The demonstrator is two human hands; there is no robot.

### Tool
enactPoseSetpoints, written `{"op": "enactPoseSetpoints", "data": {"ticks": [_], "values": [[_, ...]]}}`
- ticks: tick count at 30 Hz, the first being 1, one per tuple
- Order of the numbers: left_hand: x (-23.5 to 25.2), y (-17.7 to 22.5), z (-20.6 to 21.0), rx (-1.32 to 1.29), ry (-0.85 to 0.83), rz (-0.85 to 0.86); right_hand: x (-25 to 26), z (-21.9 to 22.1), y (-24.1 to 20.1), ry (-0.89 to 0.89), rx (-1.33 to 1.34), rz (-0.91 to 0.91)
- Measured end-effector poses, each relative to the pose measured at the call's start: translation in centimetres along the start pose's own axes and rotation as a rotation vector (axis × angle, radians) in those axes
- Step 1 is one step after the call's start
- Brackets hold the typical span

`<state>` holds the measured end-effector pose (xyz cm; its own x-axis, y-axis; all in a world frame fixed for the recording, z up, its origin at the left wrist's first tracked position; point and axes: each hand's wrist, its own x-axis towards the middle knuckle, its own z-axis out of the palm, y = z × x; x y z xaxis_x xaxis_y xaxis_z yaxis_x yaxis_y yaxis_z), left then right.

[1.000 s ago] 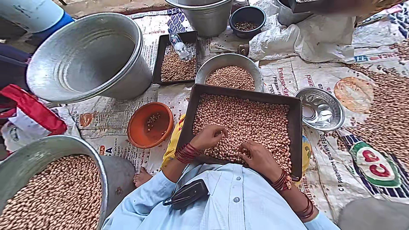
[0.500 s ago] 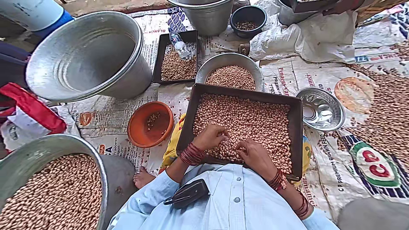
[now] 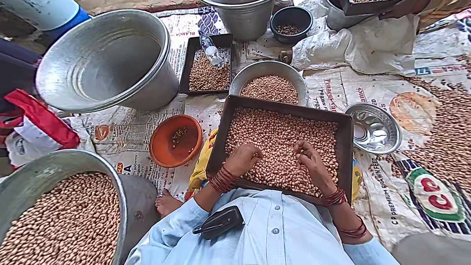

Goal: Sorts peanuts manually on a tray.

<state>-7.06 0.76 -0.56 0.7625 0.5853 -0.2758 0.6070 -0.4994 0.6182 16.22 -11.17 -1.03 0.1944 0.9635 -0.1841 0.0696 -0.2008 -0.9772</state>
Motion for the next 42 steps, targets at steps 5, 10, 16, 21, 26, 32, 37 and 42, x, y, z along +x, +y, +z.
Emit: {"op": "enactPoseSetpoints", "data": {"ticks": [5,10,16,21,26,32,37,42], "values": [[-0.2,0.8,-0.1,0.054,-0.028,-0.062,3.4,2.2,-1.2,-0.113,-0.449,0.007],[-2.7,-1.6,-3.2,0.019,0.247,-0.124,5.3,5.8,-2.0,-0.217,-0.886,-0.046],[-7.3,-6.7,-9.2,0.406,0.757,-0.377,5.3,6.5,-1.9,-0.261,-0.997,-0.009],[-2.8,-2.9,-6.5,0.201,0.600,-0.139,5.2,6.1,-1.6,-0.282,-0.953,0.009],[1.9,1.2,-1.9,0.163,0.160,0.001,4.3,2.3,-0.3,-0.219,-0.383,0.003],[3.8,2.1,0.0,0.344,-0.022,-0.037,2.0,-3.0,0.2,0.109,0.398,0.042],[3.8,2.7,0.3,0.377,-0.025,-0.061,2.2,-2.9,0.0,0.083,-0.242,0.068],[3.5,3.1,0.2,0.346,-0.093,-0.169,2.0,0.7,-0.4,-0.086,-0.883,0.067]]}}
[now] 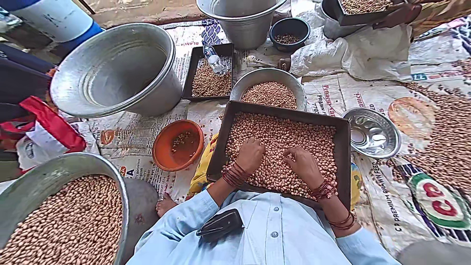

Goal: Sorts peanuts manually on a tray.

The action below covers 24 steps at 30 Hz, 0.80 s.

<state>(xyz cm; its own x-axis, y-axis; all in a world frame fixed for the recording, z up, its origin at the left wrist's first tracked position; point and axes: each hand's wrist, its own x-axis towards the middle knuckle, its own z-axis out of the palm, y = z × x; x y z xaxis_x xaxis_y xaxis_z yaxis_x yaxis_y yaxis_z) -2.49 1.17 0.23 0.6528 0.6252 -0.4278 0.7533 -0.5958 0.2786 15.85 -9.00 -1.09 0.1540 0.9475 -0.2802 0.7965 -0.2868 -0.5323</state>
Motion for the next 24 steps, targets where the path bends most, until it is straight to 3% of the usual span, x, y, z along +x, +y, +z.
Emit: {"op": "enactPoseSetpoints", "data": {"ticks": [3,6,8,10,12,14,16,20,22,24], "values": [[0.1,0.1,0.0,0.028,-0.022,0.016,-0.1,0.8,-0.1,0.013,-0.077,-0.005],[0.0,-0.3,0.3,-0.053,-0.003,0.037,-0.3,0.4,0.3,0.007,0.049,-0.002],[-0.1,-0.9,0.5,-0.255,0.079,0.062,-0.5,0.6,1.0,0.083,0.378,-0.022],[-0.2,-1.2,0.5,-0.632,0.090,0.087,-1.1,-0.1,0.5,0.046,0.959,-0.012],[0.0,-1.0,1.4,-1.109,-0.030,0.161,-1.7,-0.8,-0.9,0.009,1.376,-0.024],[-0.3,0.4,1.9,-1.419,-0.220,0.153,-2.0,-0.9,-2.2,0.007,1.499,-0.140],[-1.2,2.4,1.5,-1.579,-0.323,0.047,-2.2,-0.7,-3.6,-0.046,1.449,-0.289],[-1.4,2.8,1.9,-1.824,-0.389,0.074,-2.9,-0.8,-5.2,-0.068,1.098,-0.397],[-1.4,1.5,1.0,-1.752,-0.339,-0.055,-2.7,-1.0,-4.2,0.076,0.870,-0.451],[-1.7,-1.2,-0.2,-1.525,-0.199,-0.043,-2.5,-1.8,-2.1,0.180,0.607,-0.412]]}}
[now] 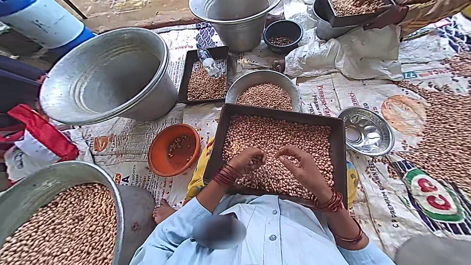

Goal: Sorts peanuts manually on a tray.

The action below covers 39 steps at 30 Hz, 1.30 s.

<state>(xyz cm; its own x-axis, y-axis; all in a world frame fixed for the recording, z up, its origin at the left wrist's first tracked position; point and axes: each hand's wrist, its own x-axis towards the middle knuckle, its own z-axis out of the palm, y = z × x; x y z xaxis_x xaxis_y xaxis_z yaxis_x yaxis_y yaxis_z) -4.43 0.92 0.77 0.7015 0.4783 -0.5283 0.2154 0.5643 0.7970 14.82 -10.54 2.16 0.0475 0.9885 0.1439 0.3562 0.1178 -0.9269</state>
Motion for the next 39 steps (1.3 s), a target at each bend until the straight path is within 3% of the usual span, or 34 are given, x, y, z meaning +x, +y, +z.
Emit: {"op": "enactPoseSetpoints", "data": {"ticks": [2,5,7,9,11,14,21,24,27,29,31,34,36,39], "values": [[-1.5,1.5,-3.3,0.129,0.175,0.120,-0.7,-2.2,1.3,0.007,-0.210,0.105],[-4.6,3.7,-8.6,0.215,0.606,0.272,-2.0,-5.2,2.4,0.023,-0.424,0.289],[-6.4,4.6,-11.6,0.405,0.914,0.308,-2.5,-6.5,2.3,0.050,-0.554,0.411],[-7.2,5.4,-12.9,0.605,1.058,0.310,-2.6,-7.2,2.2,0.063,-0.657,0.527],[-6.2,5.5,-12.8,0.761,1.007,0.393,-2.3,-7.4,2.3,0.065,-0.722,0.612],[-2.8,5.8,-9.9,1.009,0.757,0.470,-1.0,-6.9,2.1,0.024,-0.817,0.781],[5.0,5.1,-6.0,1.347,0.593,0.268,0.2,-4.3,1.2,-0.163,-0.955,1.024],[5.8,4.9,-5.7,1.386,0.579,0.216,-0.6,-0.7,0.3,-0.250,-0.915,0.923],[5.9,4.4,-5.8,1.389,0.599,0.252,-1.4,1.1,-1.0,-0.266,-0.653,0.547],[6.0,4.0,-5.9,1.378,0.610,0.298,-0.6,0.0,-1.1,-0.195,-0.532,0.404],[5.9,3.8,-6.0,1.375,0.617,0.331,0.8,-2.4,0.0,-0.020,-0.629,0.397],[5.8,3.6,-6.2,1.369,0.633,0.351,2.9,-6.0,4.1,0.175,-0.805,0.533],[5.9,3.4,-6.2,1.352,0.649,0.376,4.0,-6.2,5.7,0.127,-0.874,0.666],[6.1,3.0,-6.3,1.332,0.672,0.383,3.7,-1.9,5.5,-0.010,-0.879,0.674]]}}
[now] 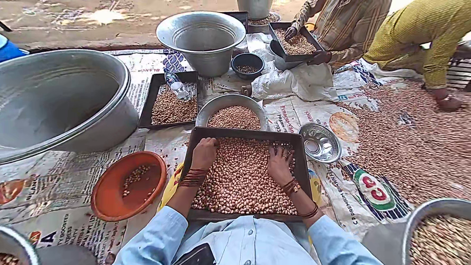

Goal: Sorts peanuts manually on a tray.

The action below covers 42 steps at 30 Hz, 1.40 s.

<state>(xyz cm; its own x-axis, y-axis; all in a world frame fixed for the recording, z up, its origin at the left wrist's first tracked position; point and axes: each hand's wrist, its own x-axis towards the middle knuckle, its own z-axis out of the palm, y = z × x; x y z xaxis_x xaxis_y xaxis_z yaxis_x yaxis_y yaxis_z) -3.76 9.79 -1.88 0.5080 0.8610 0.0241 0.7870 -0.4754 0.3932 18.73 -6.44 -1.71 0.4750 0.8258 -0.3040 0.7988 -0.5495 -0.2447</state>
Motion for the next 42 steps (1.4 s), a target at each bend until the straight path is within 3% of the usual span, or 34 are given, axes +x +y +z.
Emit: {"op": "enactPoseSetpoints", "data": {"ticks": [4,6,8,10,12,17,21,27,33,39,42], "values": [[-0.2,-0.3,0.1,-0.025,0.014,-0.007,-4.8,1.0,-2.7,-0.192,0.162,-0.329],[-0.1,-0.6,0.3,-0.041,0.016,-0.007,-5.1,0.2,-1.2,-0.117,0.353,-0.426],[-0.2,-0.7,0.4,-0.036,0.014,-0.008,-4.2,-1.4,1.4,0.095,0.376,-0.364],[-0.1,-0.5,0.3,-0.031,0.000,-0.015,-2.6,-3.5,4.3,0.291,0.191,-0.207],[-0.1,-0.1,0.2,-0.019,-0.012,-0.026,-0.8,-5.3,6.5,0.344,0.049,-0.096],[-0.5,0.3,-0.3,-0.055,-0.002,-0.056,2.5,-6.7,6.4,0.180,-0.189,-0.053],[-1.7,1.8,-1.2,-0.212,0.066,0.023,3.4,-6.4,5.3,0.103,-0.235,-0.006],[-2.3,7.9,0.6,-0.268,-0.116,0.392,3.4,-6.1,4.7,0.078,-0.201,0.076],[-1.3,11.6,5.3,-0.100,-0.262,0.645,2.9,-6.0,4.6,0.045,-0.213,0.079],[-1.4,12.9,6.2,0.044,-0.350,0.621,3.0,-5.3,4.7,0.025,-0.251,0.093],[-1.1,12.1,5.1,-0.180,-0.361,0.463,2.5,-5.9,4.9,0.090,-0.170,0.076]]}}
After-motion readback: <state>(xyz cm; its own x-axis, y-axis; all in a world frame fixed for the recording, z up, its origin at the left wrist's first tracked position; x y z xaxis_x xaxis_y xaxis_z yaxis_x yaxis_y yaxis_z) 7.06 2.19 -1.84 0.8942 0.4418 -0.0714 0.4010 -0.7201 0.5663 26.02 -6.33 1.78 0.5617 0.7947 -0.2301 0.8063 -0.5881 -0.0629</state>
